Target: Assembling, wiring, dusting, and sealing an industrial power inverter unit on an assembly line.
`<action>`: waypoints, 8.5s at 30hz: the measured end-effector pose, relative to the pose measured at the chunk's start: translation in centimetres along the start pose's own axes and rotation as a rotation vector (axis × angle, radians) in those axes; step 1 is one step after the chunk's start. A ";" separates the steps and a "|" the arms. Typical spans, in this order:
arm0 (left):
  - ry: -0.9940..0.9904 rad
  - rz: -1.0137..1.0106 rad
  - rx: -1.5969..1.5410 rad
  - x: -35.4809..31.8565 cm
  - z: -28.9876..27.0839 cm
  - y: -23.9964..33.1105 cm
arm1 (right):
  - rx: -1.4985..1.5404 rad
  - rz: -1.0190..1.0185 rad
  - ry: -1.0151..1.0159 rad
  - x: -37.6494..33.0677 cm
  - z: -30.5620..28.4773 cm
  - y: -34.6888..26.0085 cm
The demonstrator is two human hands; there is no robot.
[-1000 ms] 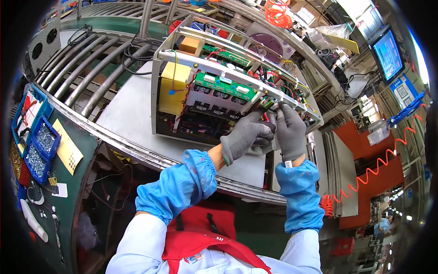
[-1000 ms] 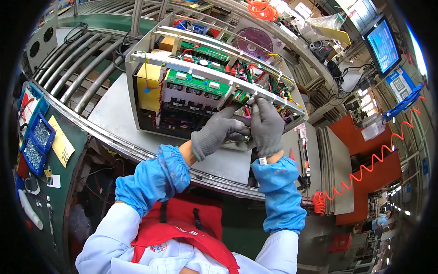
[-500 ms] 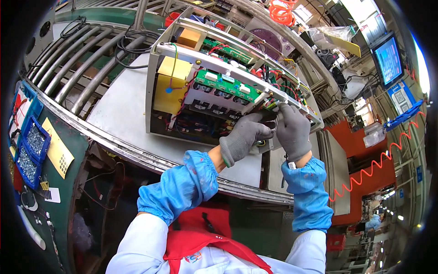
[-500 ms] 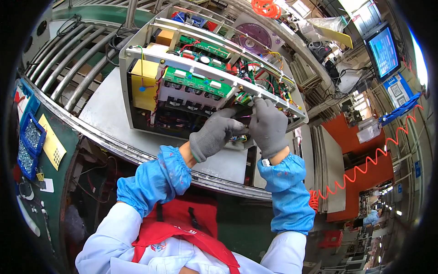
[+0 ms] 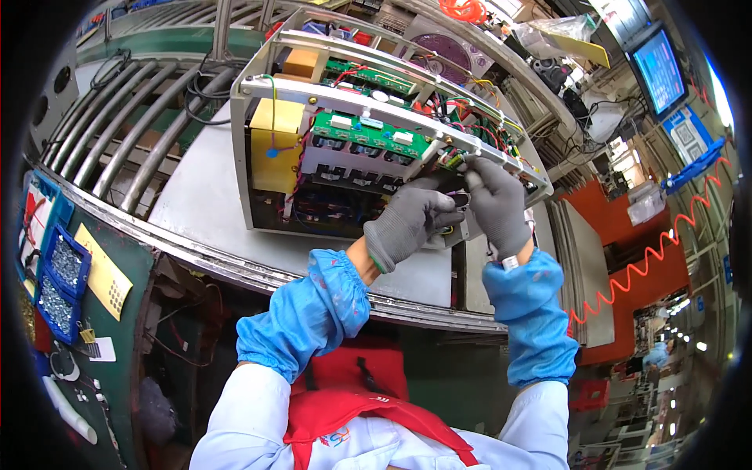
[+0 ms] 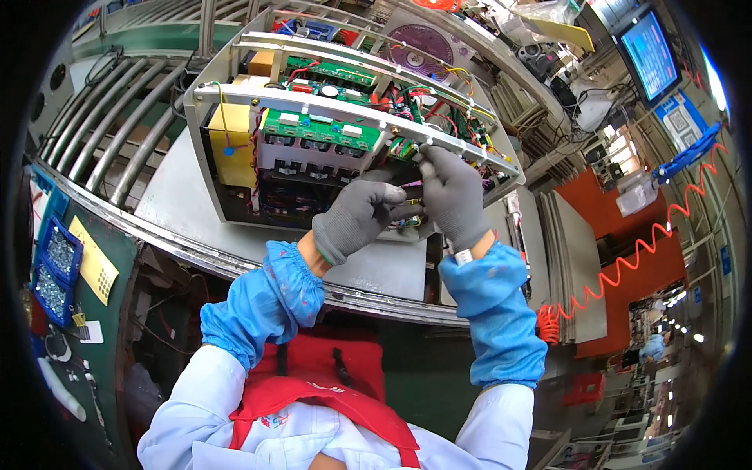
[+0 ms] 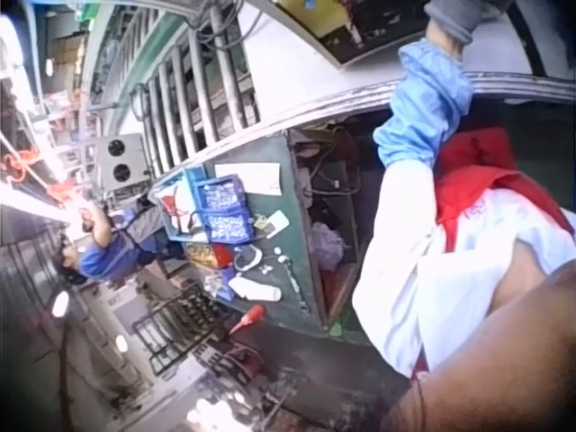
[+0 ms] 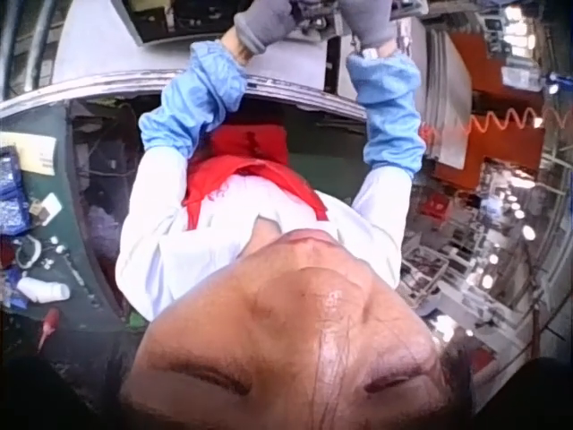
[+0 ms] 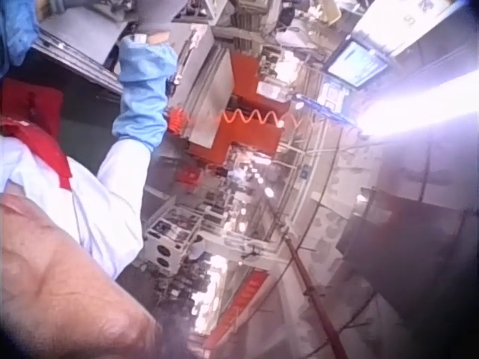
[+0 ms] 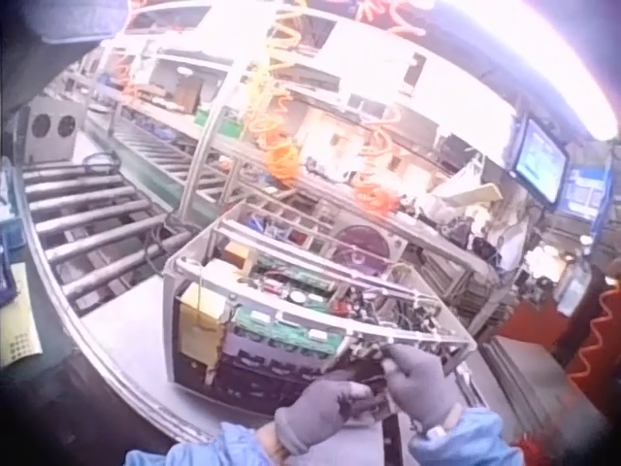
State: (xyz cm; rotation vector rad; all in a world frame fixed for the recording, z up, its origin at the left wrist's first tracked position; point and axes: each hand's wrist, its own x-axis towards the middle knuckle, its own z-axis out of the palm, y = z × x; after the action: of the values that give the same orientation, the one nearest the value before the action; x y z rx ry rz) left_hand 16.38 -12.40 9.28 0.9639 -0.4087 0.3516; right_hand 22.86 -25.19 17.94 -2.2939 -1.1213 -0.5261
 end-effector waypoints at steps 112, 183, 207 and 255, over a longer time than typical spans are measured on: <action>0.451 0.848 2.204 1.3 -6.9 14.4 | -0.001 -0.021 -0.399 6.5 8.4 12.2; 0.501 0.597 2.184 1.3 -7.8 13.9 | 0.305 0.226 -0.148 4.1 8.1 8.2; 0.441 0.541 2.204 0.7 -6.9 15.0 | -0.481 1.205 -0.053 -25.4 -2.1 31.9; 0.192 -0.423 0.476 -5.8 3.9 3.3 | 1.113 0.697 0.118 -12.6 2.3 -4.3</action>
State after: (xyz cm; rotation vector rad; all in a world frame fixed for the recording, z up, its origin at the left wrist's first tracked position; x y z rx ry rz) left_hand 9.16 -14.57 10.82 1.4332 0.0675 0.1526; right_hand 12.40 -29.14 10.44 -1.4468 -0.3069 0.2195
